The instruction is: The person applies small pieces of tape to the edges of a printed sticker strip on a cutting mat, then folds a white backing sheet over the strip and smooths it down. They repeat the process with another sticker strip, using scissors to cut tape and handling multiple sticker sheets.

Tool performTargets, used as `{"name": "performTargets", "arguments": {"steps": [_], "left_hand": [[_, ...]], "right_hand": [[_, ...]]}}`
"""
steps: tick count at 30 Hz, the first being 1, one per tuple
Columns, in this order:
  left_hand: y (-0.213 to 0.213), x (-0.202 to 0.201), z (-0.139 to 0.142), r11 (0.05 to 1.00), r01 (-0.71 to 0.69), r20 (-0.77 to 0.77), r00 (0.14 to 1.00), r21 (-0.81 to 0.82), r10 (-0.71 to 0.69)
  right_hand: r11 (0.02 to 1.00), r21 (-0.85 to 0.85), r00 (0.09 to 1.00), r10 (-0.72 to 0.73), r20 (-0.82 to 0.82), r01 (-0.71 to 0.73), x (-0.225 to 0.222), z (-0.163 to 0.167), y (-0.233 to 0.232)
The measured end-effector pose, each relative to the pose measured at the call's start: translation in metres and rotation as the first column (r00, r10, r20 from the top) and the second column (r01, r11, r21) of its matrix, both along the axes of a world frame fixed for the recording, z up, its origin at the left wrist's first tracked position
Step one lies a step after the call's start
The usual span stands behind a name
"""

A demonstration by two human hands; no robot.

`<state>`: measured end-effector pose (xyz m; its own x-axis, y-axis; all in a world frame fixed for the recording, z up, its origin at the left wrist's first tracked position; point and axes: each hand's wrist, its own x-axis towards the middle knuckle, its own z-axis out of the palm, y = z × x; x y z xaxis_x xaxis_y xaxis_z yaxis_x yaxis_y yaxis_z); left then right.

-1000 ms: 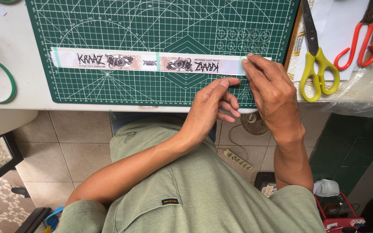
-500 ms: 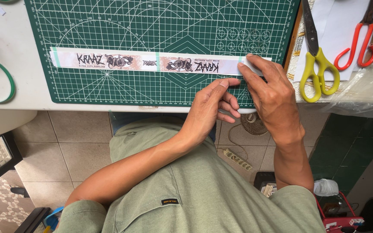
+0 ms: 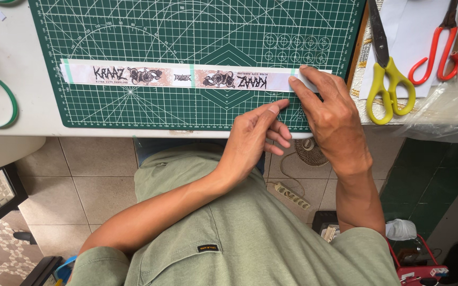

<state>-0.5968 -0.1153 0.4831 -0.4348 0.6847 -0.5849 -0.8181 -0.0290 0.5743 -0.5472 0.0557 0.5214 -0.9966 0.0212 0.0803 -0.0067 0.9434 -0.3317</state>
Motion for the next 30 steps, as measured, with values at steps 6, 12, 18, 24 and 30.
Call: {"name": "performTargets", "arguments": {"steps": [6,12,18,24,30], "left_hand": [[-0.005,0.002,0.022,0.976,0.158,-0.259,0.946,-0.152,-0.193],[-0.008,-0.020,0.022,0.947,-0.045,-0.948,-0.003,-0.318,-0.319],[0.003,-0.035,-0.001,0.886,-0.020,-0.854,-0.258,-0.463,-0.452],[0.004,-0.039,-0.012,0.843,-0.006,-0.795,-0.330,-0.538,-0.509],[0.002,-0.040,-0.013,0.837,-0.012,-0.785,-0.339,-0.547,-0.518]], "right_hand": [[1.000,0.000,1.000,0.000,0.002,0.000,0.005,0.006,0.004],[0.999,-0.034,1.000,0.010,-0.007,-0.010,0.006,0.010,0.011],[1.000,-0.006,1.000,0.012,-0.021,-0.012,0.000,0.003,0.019],[1.000,0.012,1.000,0.016,-0.019,-0.016,-0.006,-0.002,0.024],[1.000,0.005,1.000,0.010,-0.012,-0.010,-0.009,-0.001,0.021]]}}
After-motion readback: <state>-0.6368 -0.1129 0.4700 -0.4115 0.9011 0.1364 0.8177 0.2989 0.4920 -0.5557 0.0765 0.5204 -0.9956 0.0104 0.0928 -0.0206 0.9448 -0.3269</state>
